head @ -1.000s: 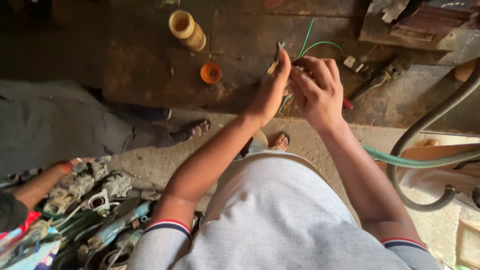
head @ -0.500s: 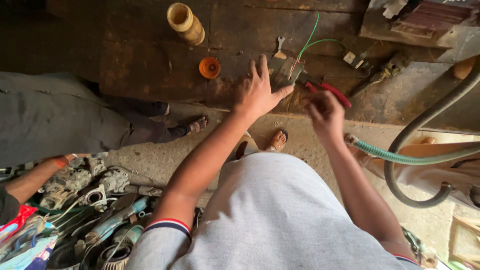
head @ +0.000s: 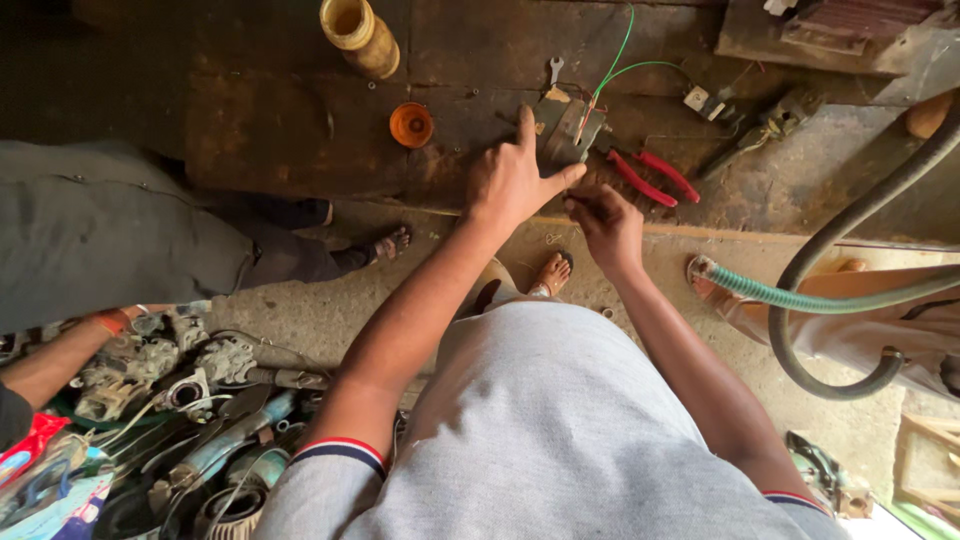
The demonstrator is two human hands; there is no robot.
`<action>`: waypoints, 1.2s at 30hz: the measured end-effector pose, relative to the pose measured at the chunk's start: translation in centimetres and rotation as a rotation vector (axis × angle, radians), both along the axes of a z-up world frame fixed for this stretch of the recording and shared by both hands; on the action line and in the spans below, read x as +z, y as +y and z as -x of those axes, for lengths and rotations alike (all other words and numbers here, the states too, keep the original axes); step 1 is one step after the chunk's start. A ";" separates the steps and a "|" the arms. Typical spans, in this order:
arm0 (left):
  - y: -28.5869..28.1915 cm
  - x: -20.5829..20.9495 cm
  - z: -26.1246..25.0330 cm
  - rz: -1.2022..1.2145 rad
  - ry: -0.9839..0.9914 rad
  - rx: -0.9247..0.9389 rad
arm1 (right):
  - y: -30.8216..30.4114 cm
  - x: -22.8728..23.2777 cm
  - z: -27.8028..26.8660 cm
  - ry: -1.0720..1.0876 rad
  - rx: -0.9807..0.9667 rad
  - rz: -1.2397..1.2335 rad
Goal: The person works on a small cylindrical electrical component on a wooden workbench. They use pliers to strip and twist wires, and a wrench to tighten a bolt on the component. The person repeatedly adjusts the wires and the component's position while working.
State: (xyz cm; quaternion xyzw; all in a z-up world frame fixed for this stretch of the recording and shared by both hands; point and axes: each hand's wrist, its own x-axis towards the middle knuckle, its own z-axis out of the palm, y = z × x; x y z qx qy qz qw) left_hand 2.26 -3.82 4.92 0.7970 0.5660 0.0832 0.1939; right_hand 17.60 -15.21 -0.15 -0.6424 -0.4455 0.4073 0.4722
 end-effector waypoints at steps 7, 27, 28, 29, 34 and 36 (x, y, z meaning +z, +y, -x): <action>0.2 0.0 0.1 0.047 -0.005 0.000 | -0.6 0.0 1.0 0.002 -0.083 -0.021; 0.6 -0.2 0.2 0.063 -0.005 -0.016 | 1.1 -3.8 -0.5 -0.072 -0.097 0.238; 0.6 -0.3 0.3 0.075 -0.009 -0.014 | 0.7 -3.6 -0.6 -0.359 -0.111 0.112; 0.7 -0.5 0.3 0.067 -0.021 -0.015 | 0.2 -3.2 -0.6 -0.361 -0.023 0.062; 0.8 -1.7 0.3 0.018 -0.032 -0.019 | -1.4 -1.3 -0.4 -0.515 0.254 -0.089; 1.1 -2.0 0.1 0.008 -0.061 -0.015 | -1.2 -0.8 -0.7 -0.433 0.127 0.035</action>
